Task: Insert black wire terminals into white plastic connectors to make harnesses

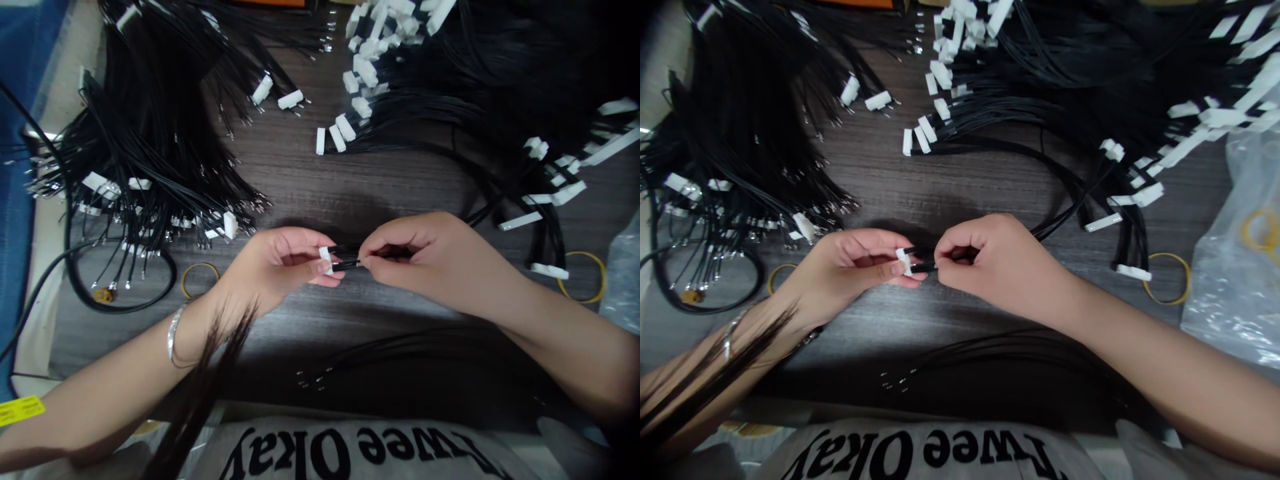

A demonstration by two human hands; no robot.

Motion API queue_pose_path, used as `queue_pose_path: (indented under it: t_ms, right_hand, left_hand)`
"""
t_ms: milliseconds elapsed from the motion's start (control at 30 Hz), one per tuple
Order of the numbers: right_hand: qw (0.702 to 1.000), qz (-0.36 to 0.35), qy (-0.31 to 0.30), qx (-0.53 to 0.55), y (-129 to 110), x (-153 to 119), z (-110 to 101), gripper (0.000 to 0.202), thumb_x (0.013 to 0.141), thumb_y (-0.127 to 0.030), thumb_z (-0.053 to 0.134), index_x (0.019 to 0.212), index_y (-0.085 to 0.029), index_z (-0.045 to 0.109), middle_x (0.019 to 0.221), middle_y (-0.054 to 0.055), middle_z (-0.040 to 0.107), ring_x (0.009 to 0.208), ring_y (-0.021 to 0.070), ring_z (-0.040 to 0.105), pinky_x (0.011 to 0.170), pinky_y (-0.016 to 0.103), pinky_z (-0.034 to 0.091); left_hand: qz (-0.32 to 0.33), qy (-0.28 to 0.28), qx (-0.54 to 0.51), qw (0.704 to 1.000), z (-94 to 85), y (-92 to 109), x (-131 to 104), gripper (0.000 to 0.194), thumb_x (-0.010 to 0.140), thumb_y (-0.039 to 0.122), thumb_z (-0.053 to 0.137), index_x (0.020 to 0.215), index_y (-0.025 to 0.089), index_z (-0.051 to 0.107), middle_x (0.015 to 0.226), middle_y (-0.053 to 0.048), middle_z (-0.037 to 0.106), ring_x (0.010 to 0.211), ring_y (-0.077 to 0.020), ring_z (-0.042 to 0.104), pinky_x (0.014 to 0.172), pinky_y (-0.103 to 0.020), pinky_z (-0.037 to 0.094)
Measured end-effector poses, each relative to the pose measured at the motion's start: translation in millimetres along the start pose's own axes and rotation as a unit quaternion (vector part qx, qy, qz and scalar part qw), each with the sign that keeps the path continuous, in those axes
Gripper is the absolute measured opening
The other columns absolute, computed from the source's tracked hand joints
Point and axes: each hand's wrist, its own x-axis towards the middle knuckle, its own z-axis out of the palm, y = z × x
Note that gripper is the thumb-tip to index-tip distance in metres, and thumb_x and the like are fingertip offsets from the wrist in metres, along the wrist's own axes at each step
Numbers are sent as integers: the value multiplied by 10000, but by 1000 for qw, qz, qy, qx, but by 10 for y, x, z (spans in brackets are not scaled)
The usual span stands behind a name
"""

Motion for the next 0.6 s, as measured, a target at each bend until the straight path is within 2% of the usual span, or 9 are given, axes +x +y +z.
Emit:
queue_pose_path:
  t_ms: [167,433,600]
  right_hand:
    - [999,-25,-1,-24,14,-3,-5,96,732,-171,568,717,-178,663,661,-37,620,576,67,526,525,185,383]
    - [997,-56,8,-55,-6,-8,1,110,737,-138,555,705,-184,650,641,-43,599,572,62,517,540,180,379]
    - [994,-86,26,-62,-25,-15,67,116,752,-129,545,707,-172,643,641,-35,578,579,58,499,560,185,377]
  left_hand:
    - [-12,7,26,1000,17,24,-7,113,740,82,651,851,84,632,750,-30,707,719,-157,694,717,-250,579]
    - [-4,-2,10,1000,-6,-8,-7,138,736,94,660,870,94,627,774,-35,703,740,-173,693,736,-299,579]
    - [2,-1,18,1000,1,-10,-16,124,734,93,658,854,106,631,739,-6,693,726,-157,692,732,-279,578]
